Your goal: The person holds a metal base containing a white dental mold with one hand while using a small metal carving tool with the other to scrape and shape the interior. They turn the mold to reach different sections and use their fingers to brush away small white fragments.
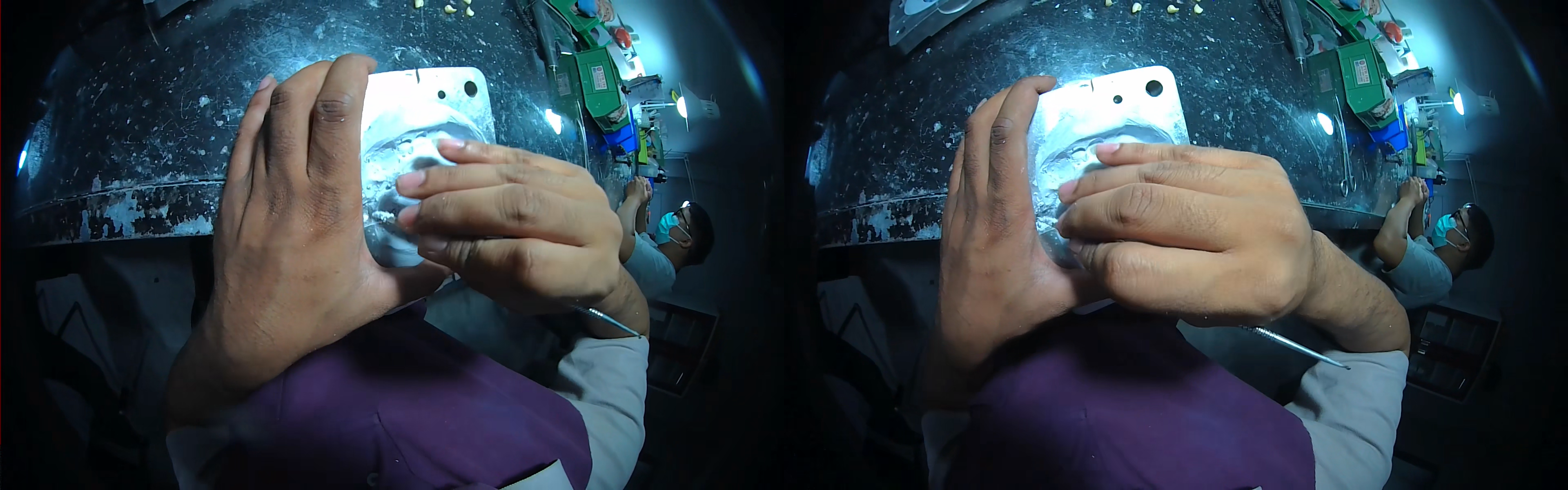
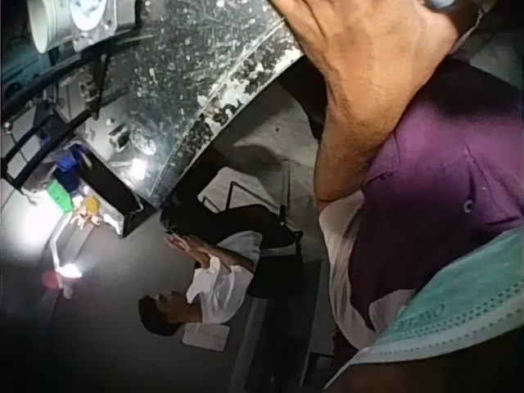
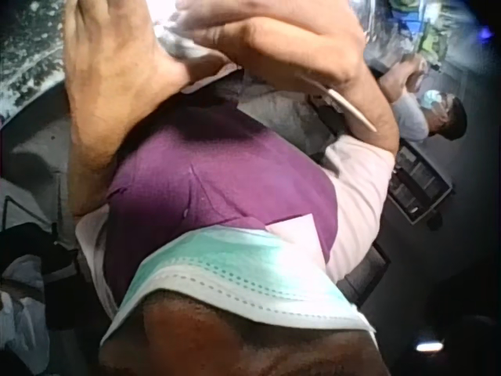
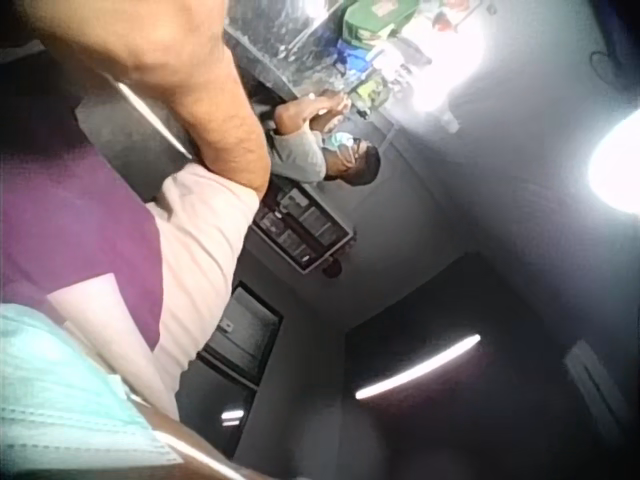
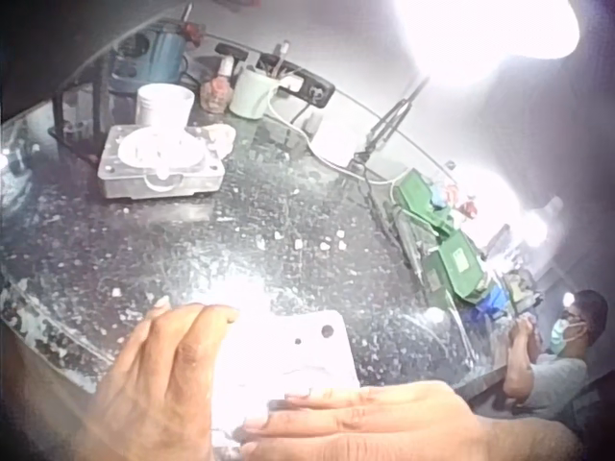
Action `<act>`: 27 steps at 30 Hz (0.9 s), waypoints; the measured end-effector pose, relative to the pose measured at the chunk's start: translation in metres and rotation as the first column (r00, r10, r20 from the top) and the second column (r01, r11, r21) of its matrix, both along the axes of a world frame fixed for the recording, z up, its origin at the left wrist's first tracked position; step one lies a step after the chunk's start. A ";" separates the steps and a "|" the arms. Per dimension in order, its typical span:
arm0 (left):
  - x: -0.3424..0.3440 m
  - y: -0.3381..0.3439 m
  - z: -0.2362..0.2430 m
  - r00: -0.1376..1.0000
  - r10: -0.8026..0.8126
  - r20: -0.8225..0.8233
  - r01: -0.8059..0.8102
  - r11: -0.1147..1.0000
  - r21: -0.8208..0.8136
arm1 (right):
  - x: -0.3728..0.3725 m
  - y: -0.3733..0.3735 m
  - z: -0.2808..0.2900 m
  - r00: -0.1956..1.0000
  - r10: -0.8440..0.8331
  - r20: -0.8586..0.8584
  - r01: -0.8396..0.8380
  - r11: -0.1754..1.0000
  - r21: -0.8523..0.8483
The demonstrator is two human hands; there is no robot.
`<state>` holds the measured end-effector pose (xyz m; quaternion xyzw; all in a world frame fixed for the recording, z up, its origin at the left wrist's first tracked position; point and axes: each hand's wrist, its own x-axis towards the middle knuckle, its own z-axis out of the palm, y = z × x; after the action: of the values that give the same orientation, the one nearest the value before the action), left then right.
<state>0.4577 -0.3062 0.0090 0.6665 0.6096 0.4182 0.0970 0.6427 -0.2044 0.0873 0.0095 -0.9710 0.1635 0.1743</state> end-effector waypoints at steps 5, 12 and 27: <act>0.002 0.001 -0.002 1.000 0.006 -0.005 -0.007 1.000 -0.013 | 0.000 -0.003 -0.006 0.999 -0.037 0.037 0.039 0.998 -0.049; 0.002 -0.002 0.002 0.999 0.032 0.000 -0.032 0.998 -0.056 | -0.012 -0.006 0.009 0.985 -0.137 0.108 0.154 0.973 -0.173; 0.002 0.001 -0.002 0.999 0.002 0.032 -0.004 0.998 0.069 | -0.020 -0.006 0.005 0.997 -0.044 0.060 0.042 0.999 0.021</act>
<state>0.4599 -0.3056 0.0067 0.6618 0.5942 0.4496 0.0828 0.6229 -0.2106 0.0922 -0.0147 -0.9774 0.1503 0.1480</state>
